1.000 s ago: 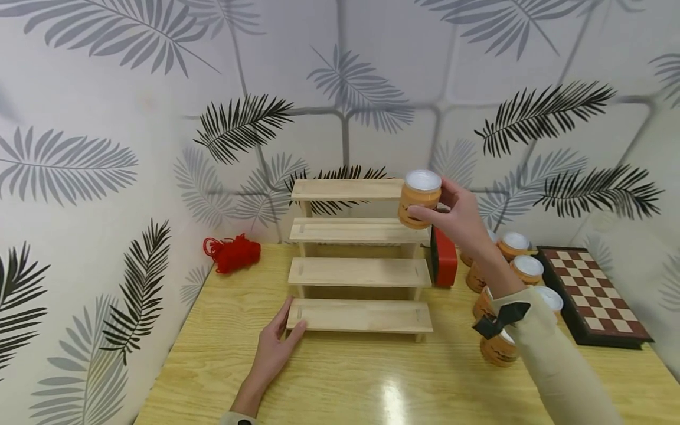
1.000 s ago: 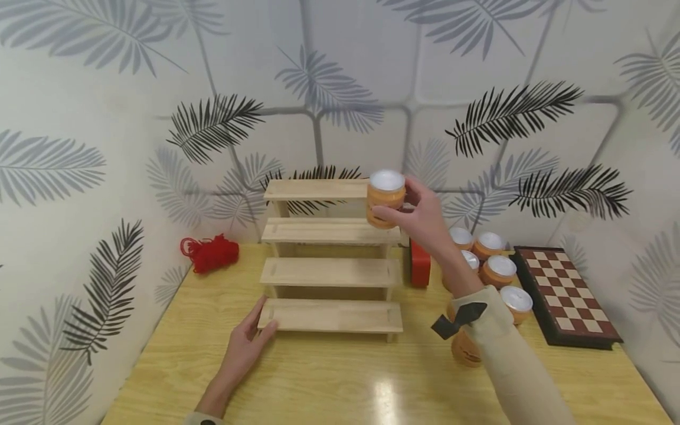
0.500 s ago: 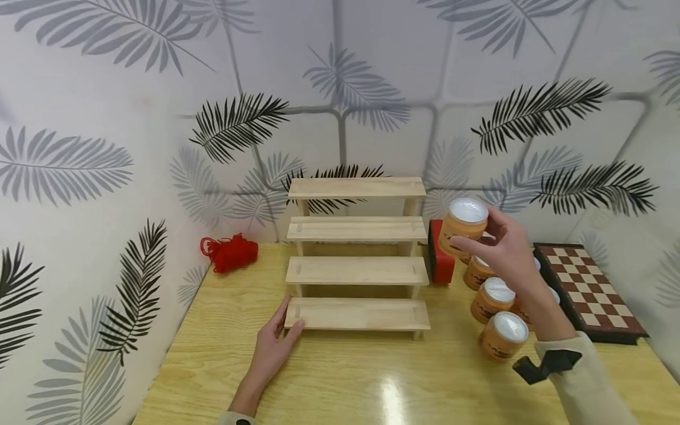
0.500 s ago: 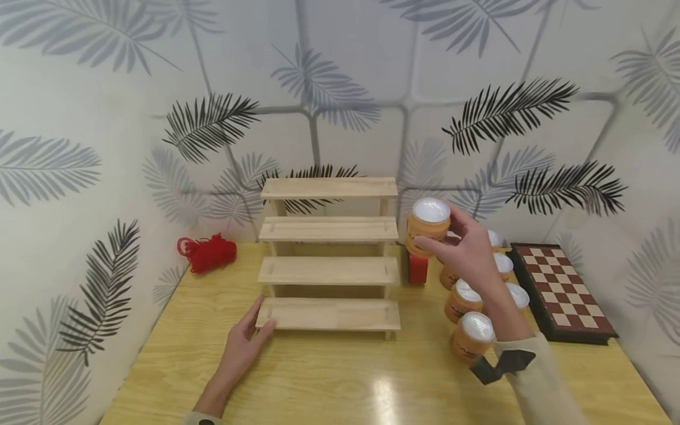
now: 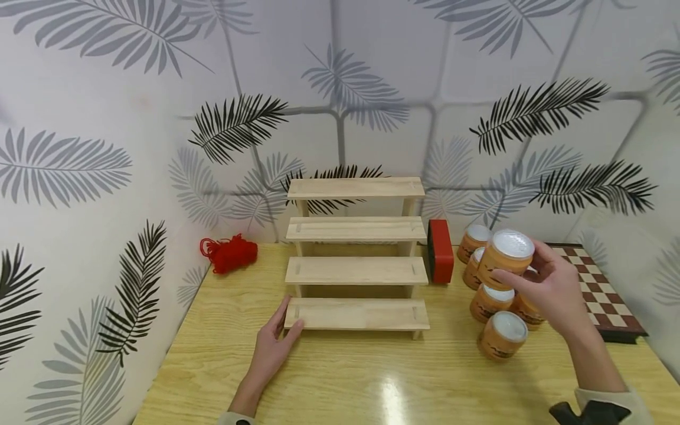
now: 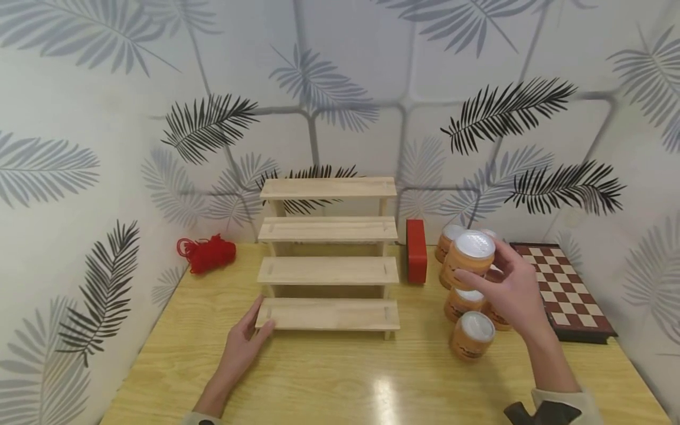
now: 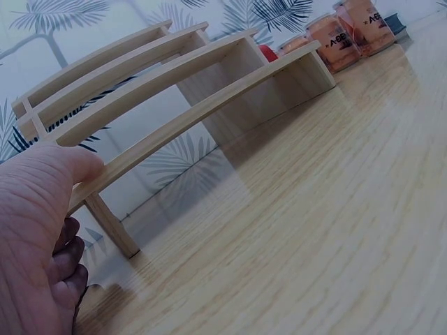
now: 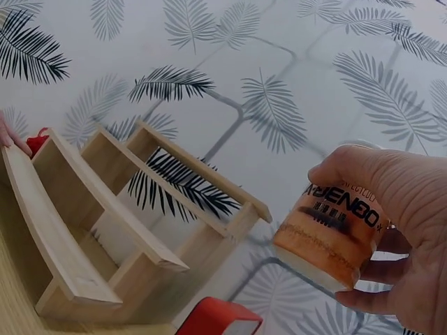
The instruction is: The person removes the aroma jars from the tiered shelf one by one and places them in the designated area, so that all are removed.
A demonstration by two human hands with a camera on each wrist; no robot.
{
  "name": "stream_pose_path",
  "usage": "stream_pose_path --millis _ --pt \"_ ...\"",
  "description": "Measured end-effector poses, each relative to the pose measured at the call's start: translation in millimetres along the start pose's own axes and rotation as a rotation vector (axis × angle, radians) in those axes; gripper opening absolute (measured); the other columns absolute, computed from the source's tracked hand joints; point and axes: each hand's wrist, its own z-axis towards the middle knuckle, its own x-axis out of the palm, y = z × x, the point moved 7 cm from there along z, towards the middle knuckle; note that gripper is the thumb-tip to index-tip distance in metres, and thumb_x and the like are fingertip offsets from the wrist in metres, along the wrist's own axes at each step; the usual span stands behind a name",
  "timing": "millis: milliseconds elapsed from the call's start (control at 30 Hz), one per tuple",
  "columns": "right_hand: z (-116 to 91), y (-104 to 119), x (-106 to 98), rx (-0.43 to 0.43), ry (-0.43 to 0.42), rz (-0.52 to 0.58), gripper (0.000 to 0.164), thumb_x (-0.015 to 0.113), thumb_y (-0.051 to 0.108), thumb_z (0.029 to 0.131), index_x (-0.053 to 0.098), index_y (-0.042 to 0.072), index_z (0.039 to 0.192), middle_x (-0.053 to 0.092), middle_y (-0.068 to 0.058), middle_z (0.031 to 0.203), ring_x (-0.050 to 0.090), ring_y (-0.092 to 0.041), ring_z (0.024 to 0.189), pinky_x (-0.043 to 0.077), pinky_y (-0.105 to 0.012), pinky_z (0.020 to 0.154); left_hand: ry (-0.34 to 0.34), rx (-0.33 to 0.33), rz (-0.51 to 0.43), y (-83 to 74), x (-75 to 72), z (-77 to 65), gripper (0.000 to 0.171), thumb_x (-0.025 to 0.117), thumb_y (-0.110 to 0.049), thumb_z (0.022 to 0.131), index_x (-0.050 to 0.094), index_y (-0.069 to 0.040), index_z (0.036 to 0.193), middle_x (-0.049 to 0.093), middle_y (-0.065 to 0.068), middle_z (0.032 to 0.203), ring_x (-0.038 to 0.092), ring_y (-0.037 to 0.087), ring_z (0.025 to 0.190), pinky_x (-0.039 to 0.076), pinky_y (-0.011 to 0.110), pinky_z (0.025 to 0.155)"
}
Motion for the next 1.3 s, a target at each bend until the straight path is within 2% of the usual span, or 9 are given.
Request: stream_pose_path --millis 233,367,533,667,900,933,1100,1300 --pt "-31 -19 -26 0.098 -0.047 0.026 0.066 0.082 -0.004 0.087 0.057 0.008 0.146 0.068 0.017 0.118 0.067 0.005 0.104 0.054 -0.009 0.082 -0.005 0.0 0.0 0.3 -2.2 0.5 0.074 0.069 -0.034 0.104 0.033 -0.016 0.166 0.03 0.002 0.17 0.031 0.025 0.154 0.03 0.047 0.122" --pt "-48 -28 -42 0.098 -0.108 0.066 0.063 0.081 -0.011 0.084 0.061 0.008 0.141 0.069 0.017 0.116 0.068 0.005 0.1 0.054 -0.008 0.079 0.001 -0.005 -0.007 2.0 -2.2 0.7 0.075 0.068 -0.035 0.104 0.031 -0.017 0.166 0.028 0.002 0.17 0.03 0.025 0.154 0.03 0.048 0.122" --pt "-63 -41 -56 0.074 -0.164 0.171 0.067 0.077 -0.021 0.082 0.061 0.003 0.142 0.068 0.011 0.12 0.067 0.001 0.102 0.054 -0.009 0.08 -0.004 -0.008 -0.011 3.5 -2.9 0.6 0.075 0.068 -0.035 0.104 0.031 -0.017 0.166 0.028 0.003 0.17 0.03 0.026 0.154 0.029 0.049 0.122" --pt "-77 -54 -63 0.099 -0.178 0.216 0.067 0.076 -0.023 0.081 0.063 0.006 0.139 0.066 0.01 0.119 0.067 0.003 0.101 0.054 -0.007 0.08 -0.012 -0.007 -0.014 2.2 -3.1 0.2 0.075 0.068 -0.034 0.104 0.032 -0.017 0.166 0.029 0.003 0.17 0.03 0.025 0.154 0.029 0.048 0.122" --pt "-97 -82 -65 0.204 -0.182 0.063 0.067 0.079 -0.014 0.084 0.062 0.018 0.14 0.063 0.022 0.117 0.063 0.01 0.099 0.053 -0.006 0.075 -0.017 0.007 -0.011 -0.8 -2.0 -1.3 0.074 0.068 -0.034 0.104 0.032 -0.012 0.166 0.029 0.006 0.17 0.029 0.029 0.154 0.028 0.05 0.121" --pt "-100 -87 -64 0.217 -0.185 0.061 0.066 0.08 -0.014 0.084 0.062 0.019 0.139 0.063 0.022 0.117 0.063 0.01 0.099 0.052 -0.006 0.075 -0.017 0.009 -0.01 -1.3 -1.9 -1.4 0.074 0.068 -0.033 0.104 0.032 -0.012 0.165 0.029 0.006 0.17 0.029 0.03 0.154 0.028 0.051 0.121" --pt "-115 -111 -57 0.294 -0.201 0.204 0.064 0.08 -0.015 0.083 0.063 0.021 0.133 0.066 0.022 0.114 0.063 0.011 0.099 0.053 -0.006 0.074 -0.019 0.016 -0.011 -2.6 -1.1 -0.7 0.073 0.067 -0.031 0.104 0.033 -0.011 0.165 0.029 0.008 0.17 0.029 0.029 0.154 0.028 0.05 0.121" --pt "-128 -139 -49 0.404 -0.175 0.123 0.062 0.084 -0.007 0.084 0.061 0.027 0.131 0.063 0.032 0.105 0.06 0.017 0.096 0.052 -0.006 0.072 -0.013 0.024 -0.007 -1.2 1.5 -0.1 0.073 0.067 -0.031 0.105 0.032 -0.011 0.165 0.029 0.009 0.17 0.029 0.029 0.153 0.029 0.051 0.121"
